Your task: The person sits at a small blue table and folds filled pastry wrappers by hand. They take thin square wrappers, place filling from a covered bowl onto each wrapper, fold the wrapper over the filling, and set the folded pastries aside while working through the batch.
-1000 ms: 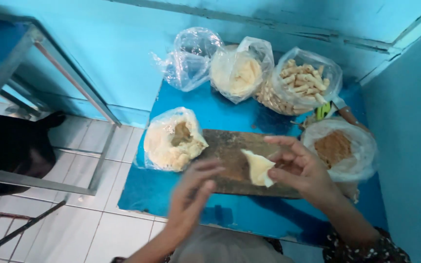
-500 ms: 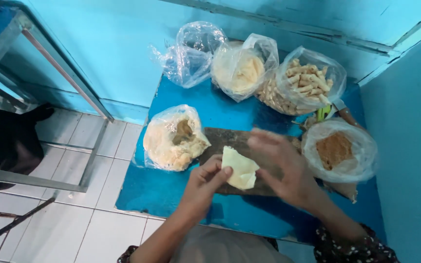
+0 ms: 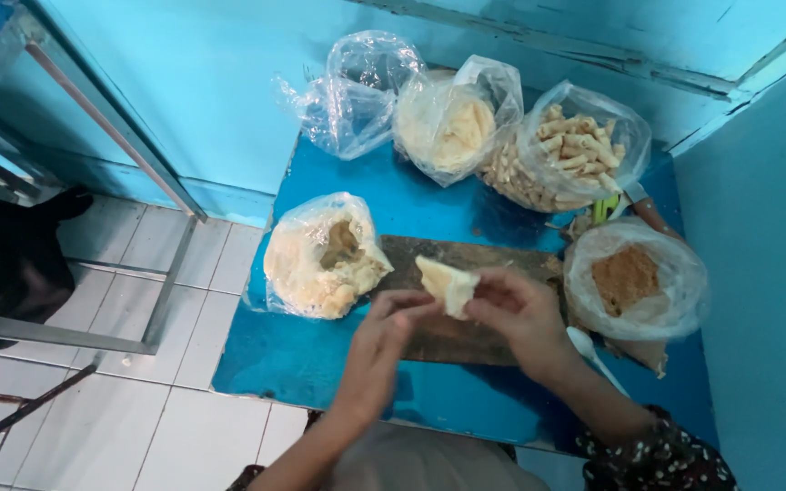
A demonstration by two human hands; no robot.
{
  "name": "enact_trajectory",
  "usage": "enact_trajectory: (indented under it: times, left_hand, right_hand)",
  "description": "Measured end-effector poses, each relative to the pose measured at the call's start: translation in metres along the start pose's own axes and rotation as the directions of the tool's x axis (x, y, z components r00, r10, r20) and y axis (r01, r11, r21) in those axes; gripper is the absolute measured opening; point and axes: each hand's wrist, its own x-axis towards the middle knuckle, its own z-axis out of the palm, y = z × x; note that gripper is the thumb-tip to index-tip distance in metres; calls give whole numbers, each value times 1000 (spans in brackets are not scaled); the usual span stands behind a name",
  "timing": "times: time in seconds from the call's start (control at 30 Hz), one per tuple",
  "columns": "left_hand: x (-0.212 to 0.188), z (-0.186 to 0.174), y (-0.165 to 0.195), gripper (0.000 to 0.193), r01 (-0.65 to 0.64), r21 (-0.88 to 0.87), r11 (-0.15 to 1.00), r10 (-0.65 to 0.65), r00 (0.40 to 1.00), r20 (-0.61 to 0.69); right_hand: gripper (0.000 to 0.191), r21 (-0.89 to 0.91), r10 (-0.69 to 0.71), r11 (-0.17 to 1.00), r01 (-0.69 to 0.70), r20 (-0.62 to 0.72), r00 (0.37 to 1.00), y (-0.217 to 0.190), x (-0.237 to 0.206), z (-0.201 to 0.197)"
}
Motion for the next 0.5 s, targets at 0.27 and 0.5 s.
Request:
enact_trajectory:
  times: [0.27, 0.5]
  left_hand:
    - [2, 15, -3, 20, -167, 273, 947, 205, 972, -115]
    - [1, -2, -7, 37, -94, 119, 988, 114, 978, -173]
  right_hand:
    - [26, 254, 45, 961, -112, 255, 966, 22, 3, -8]
    - [33, -205, -200, 956, 208, 60, 978, 7, 11, -20]
